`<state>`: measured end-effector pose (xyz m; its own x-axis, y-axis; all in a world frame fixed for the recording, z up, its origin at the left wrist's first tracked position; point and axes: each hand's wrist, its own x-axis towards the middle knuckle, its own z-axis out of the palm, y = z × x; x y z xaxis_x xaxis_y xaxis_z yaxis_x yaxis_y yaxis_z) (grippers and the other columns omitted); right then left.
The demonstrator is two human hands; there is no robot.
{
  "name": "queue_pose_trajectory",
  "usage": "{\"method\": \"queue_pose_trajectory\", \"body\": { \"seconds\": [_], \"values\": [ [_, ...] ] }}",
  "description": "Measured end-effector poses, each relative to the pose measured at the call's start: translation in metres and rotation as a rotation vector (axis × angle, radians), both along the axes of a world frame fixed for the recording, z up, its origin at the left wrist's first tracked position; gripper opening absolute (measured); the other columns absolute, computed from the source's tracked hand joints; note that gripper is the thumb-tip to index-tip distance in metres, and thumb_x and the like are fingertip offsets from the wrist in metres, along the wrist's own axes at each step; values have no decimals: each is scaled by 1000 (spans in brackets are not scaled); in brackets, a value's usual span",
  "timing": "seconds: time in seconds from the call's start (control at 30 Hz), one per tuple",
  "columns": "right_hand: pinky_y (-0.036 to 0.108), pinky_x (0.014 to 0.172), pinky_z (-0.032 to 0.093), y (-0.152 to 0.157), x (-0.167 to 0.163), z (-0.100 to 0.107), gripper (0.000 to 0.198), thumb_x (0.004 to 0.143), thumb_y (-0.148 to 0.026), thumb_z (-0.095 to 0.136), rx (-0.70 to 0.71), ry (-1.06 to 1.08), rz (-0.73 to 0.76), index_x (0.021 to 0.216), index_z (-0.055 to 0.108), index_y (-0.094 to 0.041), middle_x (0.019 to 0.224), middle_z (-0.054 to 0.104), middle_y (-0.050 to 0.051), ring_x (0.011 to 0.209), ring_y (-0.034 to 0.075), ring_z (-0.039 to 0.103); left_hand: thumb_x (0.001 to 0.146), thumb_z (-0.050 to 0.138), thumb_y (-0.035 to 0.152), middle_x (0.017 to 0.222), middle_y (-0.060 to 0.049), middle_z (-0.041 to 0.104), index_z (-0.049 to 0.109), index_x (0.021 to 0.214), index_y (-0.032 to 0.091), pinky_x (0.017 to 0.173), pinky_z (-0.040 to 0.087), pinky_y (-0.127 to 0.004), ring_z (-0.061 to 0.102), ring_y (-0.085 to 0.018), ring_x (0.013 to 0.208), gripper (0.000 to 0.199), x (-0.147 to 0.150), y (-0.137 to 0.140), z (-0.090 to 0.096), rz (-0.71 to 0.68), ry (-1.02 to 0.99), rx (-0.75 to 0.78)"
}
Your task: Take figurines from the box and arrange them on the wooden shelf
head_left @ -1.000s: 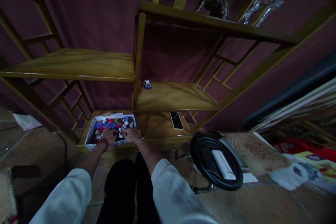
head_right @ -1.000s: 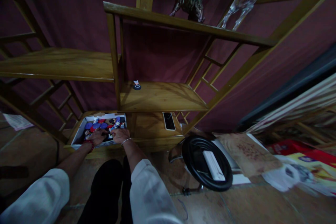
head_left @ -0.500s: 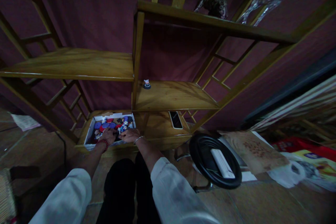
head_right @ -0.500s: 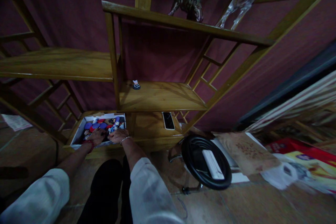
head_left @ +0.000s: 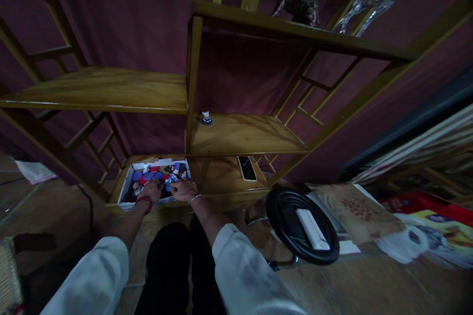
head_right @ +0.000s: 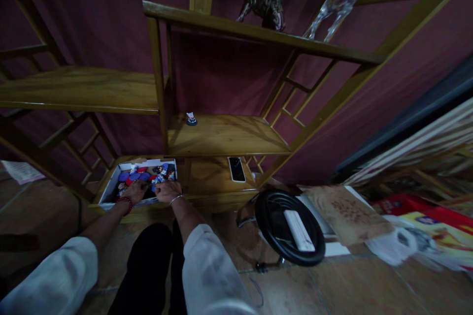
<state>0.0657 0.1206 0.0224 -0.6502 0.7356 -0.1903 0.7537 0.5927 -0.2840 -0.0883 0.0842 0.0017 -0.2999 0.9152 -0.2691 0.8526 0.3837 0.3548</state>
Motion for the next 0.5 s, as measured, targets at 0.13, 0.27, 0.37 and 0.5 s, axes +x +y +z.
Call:
{"method": "queue_pose_trajectory", "body": {
  "seconds": [0.13, 0.27, 0.37, 0.5],
  "values": [
    [28, 91, 37, -3, 1, 2, 36, 83, -35, 37, 34, 23, -9, 116, 52, -37, 117, 56, -5, 108, 15, 47, 84, 38, 27, 107, -10, 58, 57, 97, 15, 90, 37, -28, 52, -18, 104, 25, 0, 0, -1, 20, 1, 16],
    [30, 91, 37, -4, 2, 3, 40, 82, -32, 40, 42, 40, -33, 121, 47, -37, 119, 54, -4, 112, 17, 43, 84, 38, 28, 105, -9, 59, 57, 93, 17, 88, 38, -28, 53, -18, 103, 25, -1, 0, -2, 23, 3, 9],
    [30, 90, 38, -3, 2, 3, 43, 81, -32, 41, 60, 49, -47, 123, 45, -35, 117, 54, -2, 111, 18, 43, 84, 37, 29, 106, -11, 59, 57, 95, 15, 88, 38, -29, 53, -19, 103, 26, -1, 1, -2, 34, 4, 7],
    [30, 90, 37, -3, 1, 1, 44, 81, -33, 41, 68, 55, -59, 125, 43, -35, 117, 54, -2, 108, 18, 44, 85, 34, 28, 107, -13, 59, 57, 94, 14, 86, 39, -28, 54, -19, 102, 29, -2, 2, -1, 21, -12, -4]
  ]
}}
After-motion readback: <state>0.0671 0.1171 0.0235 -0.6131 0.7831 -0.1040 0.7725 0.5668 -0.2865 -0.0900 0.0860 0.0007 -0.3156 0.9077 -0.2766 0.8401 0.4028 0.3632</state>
